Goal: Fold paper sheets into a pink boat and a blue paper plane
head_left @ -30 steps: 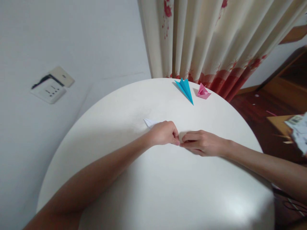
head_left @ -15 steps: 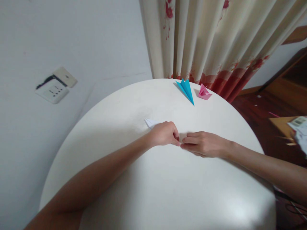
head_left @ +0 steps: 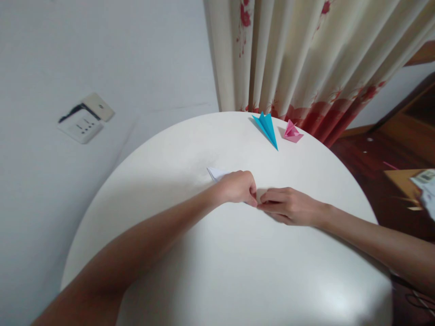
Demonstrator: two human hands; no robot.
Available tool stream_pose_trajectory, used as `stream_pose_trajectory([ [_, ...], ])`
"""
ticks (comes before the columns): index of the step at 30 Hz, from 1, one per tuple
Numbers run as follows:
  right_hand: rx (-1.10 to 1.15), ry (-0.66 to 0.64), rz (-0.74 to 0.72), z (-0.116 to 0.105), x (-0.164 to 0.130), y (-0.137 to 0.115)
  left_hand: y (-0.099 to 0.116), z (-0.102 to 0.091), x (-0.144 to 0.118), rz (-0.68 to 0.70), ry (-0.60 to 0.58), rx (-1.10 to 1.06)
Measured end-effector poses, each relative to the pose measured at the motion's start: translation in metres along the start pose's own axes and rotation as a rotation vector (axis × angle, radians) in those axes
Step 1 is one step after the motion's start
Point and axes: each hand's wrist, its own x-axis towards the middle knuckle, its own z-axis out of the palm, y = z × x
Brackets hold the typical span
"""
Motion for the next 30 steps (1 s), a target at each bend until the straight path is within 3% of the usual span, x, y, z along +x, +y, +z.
stream_pose_trajectory([
  [11, 0.102, 0.039, -0.005, 0.000, 0.000, 0.001, -0.002, 0.000, 0.001, 0.018, -0.022, -0.017],
  [23, 0.263, 0.020, 0.109, -0.001, 0.001, 0.001, -0.006, 0.001, 0.005, 0.036, -0.020, -0.035],
  [26, 0.265, 0.015, 0.123, -0.001, 0.001, 0.000, -0.016, 0.003, 0.005, 0.106, -0.019, -0.112],
  [30, 0.224, 0.000, 0.138, -0.002, 0.000, -0.001, -0.033, 0.001, -0.008, 0.334, 0.056, -0.165],
])
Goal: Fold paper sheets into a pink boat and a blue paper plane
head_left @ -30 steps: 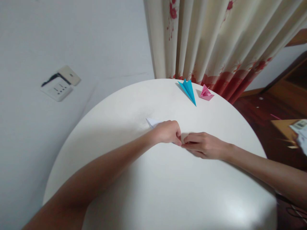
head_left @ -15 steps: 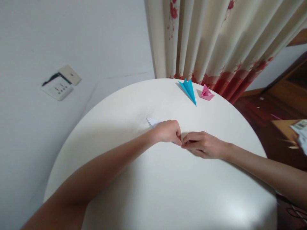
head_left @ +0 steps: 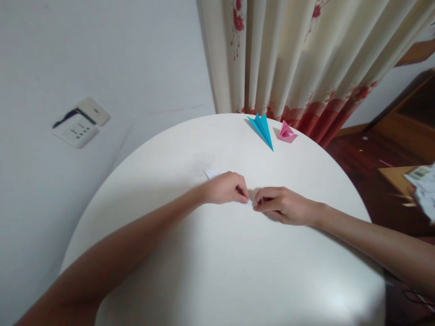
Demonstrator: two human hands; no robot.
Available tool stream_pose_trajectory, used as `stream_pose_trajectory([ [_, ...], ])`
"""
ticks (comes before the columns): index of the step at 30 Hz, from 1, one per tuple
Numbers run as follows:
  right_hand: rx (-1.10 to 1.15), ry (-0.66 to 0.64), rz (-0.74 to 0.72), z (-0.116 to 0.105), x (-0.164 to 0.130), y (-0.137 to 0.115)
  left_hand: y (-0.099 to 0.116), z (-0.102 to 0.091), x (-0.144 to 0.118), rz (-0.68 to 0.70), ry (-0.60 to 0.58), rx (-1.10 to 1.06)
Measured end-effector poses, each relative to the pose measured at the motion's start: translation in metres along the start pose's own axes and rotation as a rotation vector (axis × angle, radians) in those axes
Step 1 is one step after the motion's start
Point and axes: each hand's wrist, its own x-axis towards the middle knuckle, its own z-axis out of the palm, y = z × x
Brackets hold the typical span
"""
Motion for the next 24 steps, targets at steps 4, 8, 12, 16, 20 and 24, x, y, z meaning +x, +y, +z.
stream_pose_trajectory([
  [4, -0.028, 0.003, 0.000, 0.000, 0.000, 0.000, -0.014, -0.005, -0.026, 0.239, 0.095, 0.103],
  [8, -0.040, 0.007, -0.005, 0.000, 0.000, 0.001, -0.030, -0.005, -0.039, 0.272, 0.185, 0.127],
  [12, -0.072, 0.014, -0.019, -0.001, -0.001, -0.001, -0.034, -0.002, -0.039, 0.215, 0.234, 0.073],
  [16, -0.183, -0.007, -0.052, -0.002, 0.001, -0.005, -0.029, 0.000, -0.035, 0.133, 0.258, 0.024],
  [20, -0.233, -0.048, -0.077, -0.004, 0.004, -0.008, -0.025, 0.002, -0.032, 0.070, 0.267, 0.054],
  [24, -0.234, -0.068, -0.089, -0.004, 0.005, -0.008, -0.024, 0.002, -0.028, 0.023, 0.270, 0.083],
])
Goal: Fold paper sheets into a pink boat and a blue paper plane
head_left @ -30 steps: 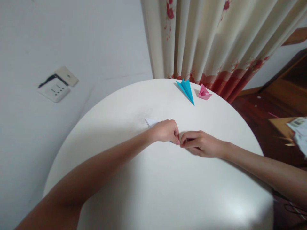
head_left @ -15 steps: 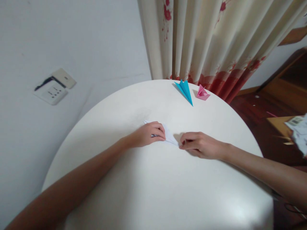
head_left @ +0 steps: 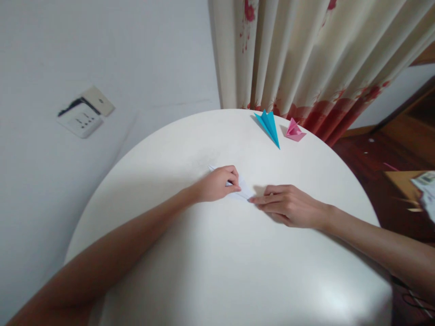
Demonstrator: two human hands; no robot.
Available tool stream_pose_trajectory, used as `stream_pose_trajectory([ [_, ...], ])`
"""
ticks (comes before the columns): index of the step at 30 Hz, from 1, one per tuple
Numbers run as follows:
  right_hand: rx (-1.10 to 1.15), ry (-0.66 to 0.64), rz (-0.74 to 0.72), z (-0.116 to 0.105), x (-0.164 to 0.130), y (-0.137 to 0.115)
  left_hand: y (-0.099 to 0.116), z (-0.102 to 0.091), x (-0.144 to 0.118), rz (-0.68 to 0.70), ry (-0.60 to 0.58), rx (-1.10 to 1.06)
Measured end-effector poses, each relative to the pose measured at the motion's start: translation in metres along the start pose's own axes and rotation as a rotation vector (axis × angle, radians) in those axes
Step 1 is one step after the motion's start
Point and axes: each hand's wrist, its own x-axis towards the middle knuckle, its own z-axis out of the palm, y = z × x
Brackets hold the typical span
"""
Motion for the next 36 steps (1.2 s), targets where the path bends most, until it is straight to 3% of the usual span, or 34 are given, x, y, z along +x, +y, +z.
stream_pose_trajectory([
  [9, 0.001, 0.033, -0.011, 0.003, 0.000, 0.001, -0.001, 0.001, 0.003, -0.099, 0.063, 0.021],
  [16, -0.027, 0.012, -0.028, 0.002, 0.001, 0.001, -0.009, 0.005, -0.007, -0.114, 0.248, 0.157],
  [23, -0.035, 0.012, -0.028, 0.004, 0.001, 0.001, -0.015, 0.009, -0.008, -0.297, 0.371, 0.323],
  [27, -0.035, 0.012, -0.032, 0.004, 0.002, 0.000, 0.005, 0.009, -0.017, -0.183, 0.417, 0.429],
  [29, -0.026, 0.019, -0.033, 0.003, 0.003, 0.000, 0.021, 0.013, -0.028, -0.025, 0.357, 0.469],
  [32, -0.022, 0.031, -0.040, 0.002, 0.004, -0.001, 0.041, 0.026, -0.047, 0.167, 0.091, 0.517],
  [36, -0.007, 0.055, -0.046, 0.001, 0.005, -0.002, 0.044, 0.041, -0.061, 0.132, -0.050, 0.528],
])
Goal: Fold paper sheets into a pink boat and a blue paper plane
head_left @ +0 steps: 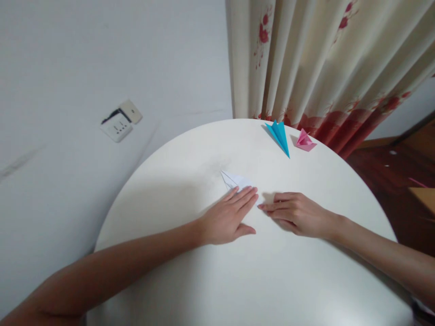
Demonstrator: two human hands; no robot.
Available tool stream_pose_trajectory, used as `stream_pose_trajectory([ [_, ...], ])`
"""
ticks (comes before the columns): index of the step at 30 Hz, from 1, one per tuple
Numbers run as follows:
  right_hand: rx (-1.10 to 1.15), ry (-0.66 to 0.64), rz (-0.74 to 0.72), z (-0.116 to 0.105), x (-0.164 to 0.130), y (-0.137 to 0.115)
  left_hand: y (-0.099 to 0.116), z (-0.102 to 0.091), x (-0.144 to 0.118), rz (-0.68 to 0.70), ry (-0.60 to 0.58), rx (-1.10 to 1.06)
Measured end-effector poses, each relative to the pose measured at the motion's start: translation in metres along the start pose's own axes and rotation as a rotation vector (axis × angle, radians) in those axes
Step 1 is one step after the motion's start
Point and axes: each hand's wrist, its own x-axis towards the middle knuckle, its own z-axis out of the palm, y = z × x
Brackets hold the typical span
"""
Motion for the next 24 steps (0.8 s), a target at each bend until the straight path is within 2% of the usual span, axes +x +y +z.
stream_pose_trajectory([
  [4, 0.000, -0.023, 0.024, -0.001, 0.000, -0.002, -0.009, 0.003, -0.002, -0.005, -0.033, -0.018],
  [12, 0.018, -0.034, 0.027, -0.002, 0.001, -0.002, -0.034, -0.001, -0.012, -0.034, -0.019, -0.096],
  [14, 0.020, -0.039, 0.031, -0.002, 0.001, -0.002, -0.043, -0.001, -0.013, -0.106, 0.059, -0.187],
  [17, 0.022, -0.046, 0.039, -0.001, 0.001, -0.002, -0.055, 0.000, -0.008, -0.323, 0.275, -0.340],
  [19, 0.014, -0.041, 0.031, -0.001, 0.001, -0.001, -0.061, 0.001, -0.002, -0.361, 0.351, -0.385],
  [22, 0.011, -0.033, 0.028, 0.000, 0.000, 0.000, -0.065, 0.003, 0.008, -0.362, 0.351, -0.376],
  [24, 0.014, -0.032, 0.025, 0.000, 0.000, 0.000, -0.066, 0.004, 0.012, -0.413, 0.335, -0.363],
])
